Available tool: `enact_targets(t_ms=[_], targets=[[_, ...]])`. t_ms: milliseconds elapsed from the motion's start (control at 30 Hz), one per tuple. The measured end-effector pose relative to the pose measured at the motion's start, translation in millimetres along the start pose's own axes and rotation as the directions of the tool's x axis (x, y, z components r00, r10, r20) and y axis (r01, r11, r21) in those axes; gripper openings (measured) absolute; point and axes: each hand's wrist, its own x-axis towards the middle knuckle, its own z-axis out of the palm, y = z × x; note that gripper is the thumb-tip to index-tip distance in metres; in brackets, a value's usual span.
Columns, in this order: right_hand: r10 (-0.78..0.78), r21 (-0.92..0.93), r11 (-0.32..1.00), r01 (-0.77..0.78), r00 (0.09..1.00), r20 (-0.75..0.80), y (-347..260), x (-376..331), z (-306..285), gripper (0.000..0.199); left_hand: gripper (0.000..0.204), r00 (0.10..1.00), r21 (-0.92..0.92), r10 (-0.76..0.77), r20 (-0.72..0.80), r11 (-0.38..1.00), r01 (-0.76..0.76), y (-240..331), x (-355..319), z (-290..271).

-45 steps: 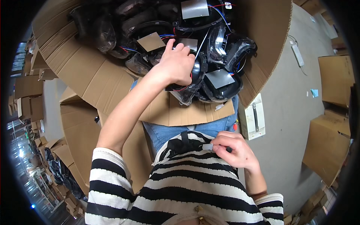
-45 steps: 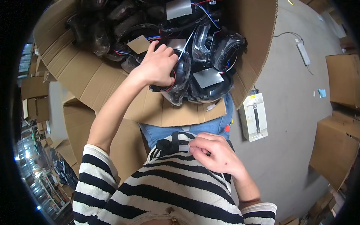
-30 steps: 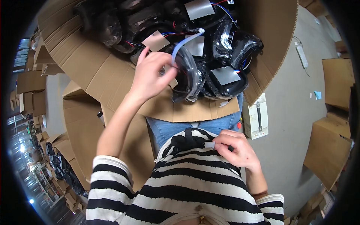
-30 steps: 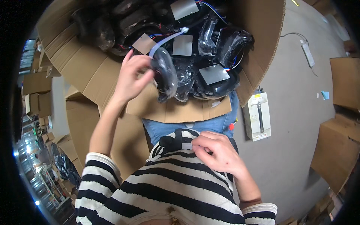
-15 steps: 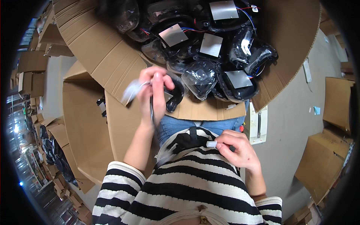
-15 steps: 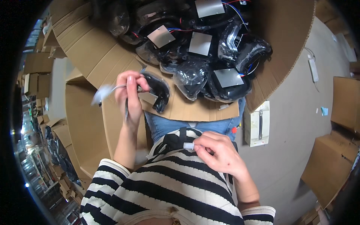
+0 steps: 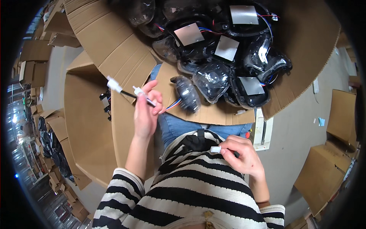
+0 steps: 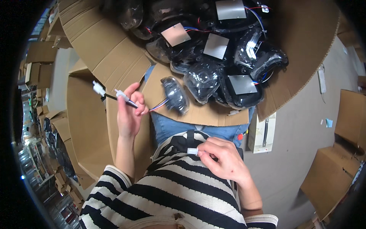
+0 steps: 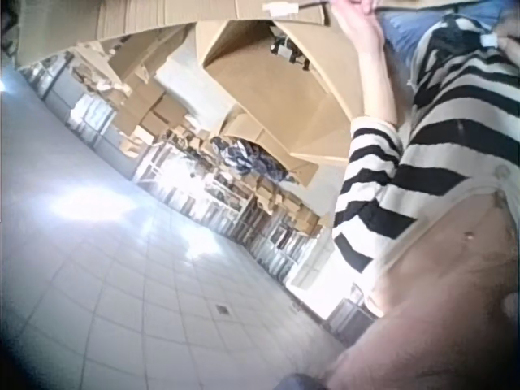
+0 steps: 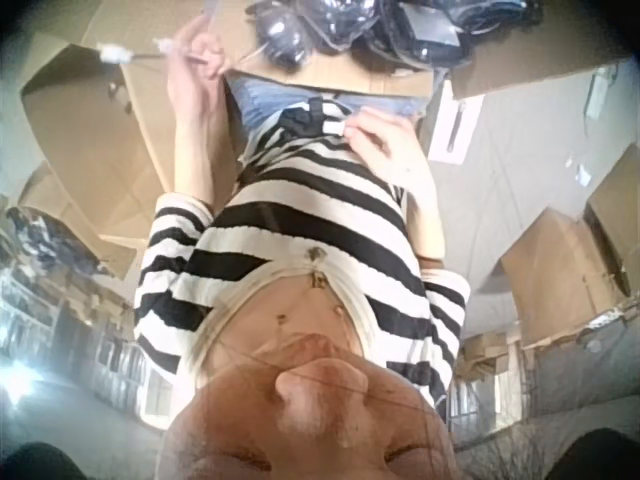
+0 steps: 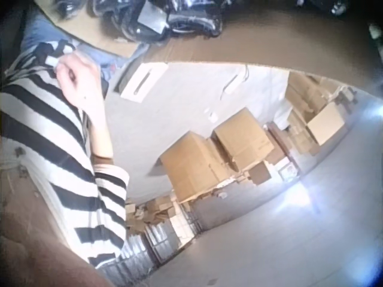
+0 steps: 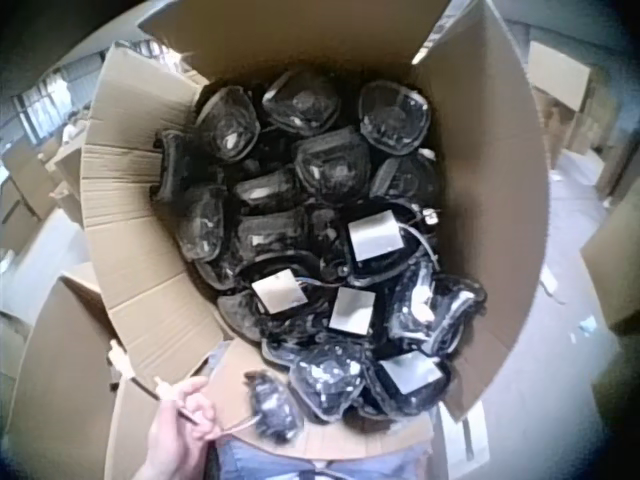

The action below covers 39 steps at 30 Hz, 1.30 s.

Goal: The person repeatedly picks up small black electronic components from a cardboard box, connects a white plastic connector to the wires on each unit, and places the assembled item back into the box. The task involves handling multiple identical units in a repetitive sequence.

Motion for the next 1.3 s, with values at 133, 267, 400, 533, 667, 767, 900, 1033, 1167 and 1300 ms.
enact_targets(t_ms=[133, 267, 400, 533, 667, 767, 900, 1033, 1167, 1300], targets=[[-0.007, 0.001, 1.0, 0.007, 0.999, 0.053, 0.6, 7.3, 8.0, 0.004, 0.04, 0.956, 0.108, 0.005, -0.295, 0.994, 0.028, 2.4, -32.6, -52.4], [-0.053, -0.004, 0.999, 0.054, 0.995, 0.081, 1.4, 14.0, 17.1, 0.004, 0.038, 0.868, 0.124, 0.018, -0.497, 0.991, 0.05, 3.8, -52.8, -90.7], [-0.018, 0.038, 0.999, 0.014, 0.993, 0.119, 2.2, 20.4, 23.8, 0.006, 0.037, 0.929, 0.355, -0.058, -0.365, 0.914, 0.197, -4.7, -73.6, -104.6], [0.072, 0.111, 0.99, -0.091, 0.984, 0.165, 13.6, 27.5, 41.4, 0.008, 0.023, 0.806, 0.663, -0.583, 0.103, 0.644, 0.381, -17.8, -86.0, -62.6], [0.118, 0.08, 0.987, -0.139, 0.967, 0.226, 21.1, 38.5, 55.7, 0.01, 0.024, 0.601, 0.561, -0.728, 0.329, 0.663, 0.496, -22.9, -78.2, -52.2], [0.102, 0.079, 0.989, -0.125, 0.964, 0.246, 26.0, 40.3, 61.2, 0.01, 0.023, 0.636, 0.575, -0.663, 0.395, 0.719, 0.392, -25.9, -78.8, -57.6], [0.108, 0.1, 0.986, -0.136, 0.962, 0.249, 27.0, 41.5, 61.1, 0.01, 0.019, 0.604, 0.565, -0.61, 0.513, 0.77, 0.296, -17.1, -66.0, -54.1], [0.176, 0.169, 0.958, -0.234, 0.938, 0.298, 27.5, 39.6, 55.7, 0.01, 0.023, 0.762, 0.77, -0.53, 0.372, 0.634, 0.064, -15.8, -67.4, -45.5], [0.248, 0.187, 0.934, -0.303, 0.93, 0.27, 22.8, 38.6, 57.4, 0.009, 0.042, 0.891, 0.832, -0.301, 0.34, 0.538, -0.136, -18.2, -72.3, -29.0], [0.324, 0.216, 0.899, -0.38, 0.911, 0.254, 23.7, 35.3, 61.8, 0.01, 0.049, 0.909, 0.84, -0.121, 0.4, 0.445, -0.311, -28.6, -72.9, -30.7]])
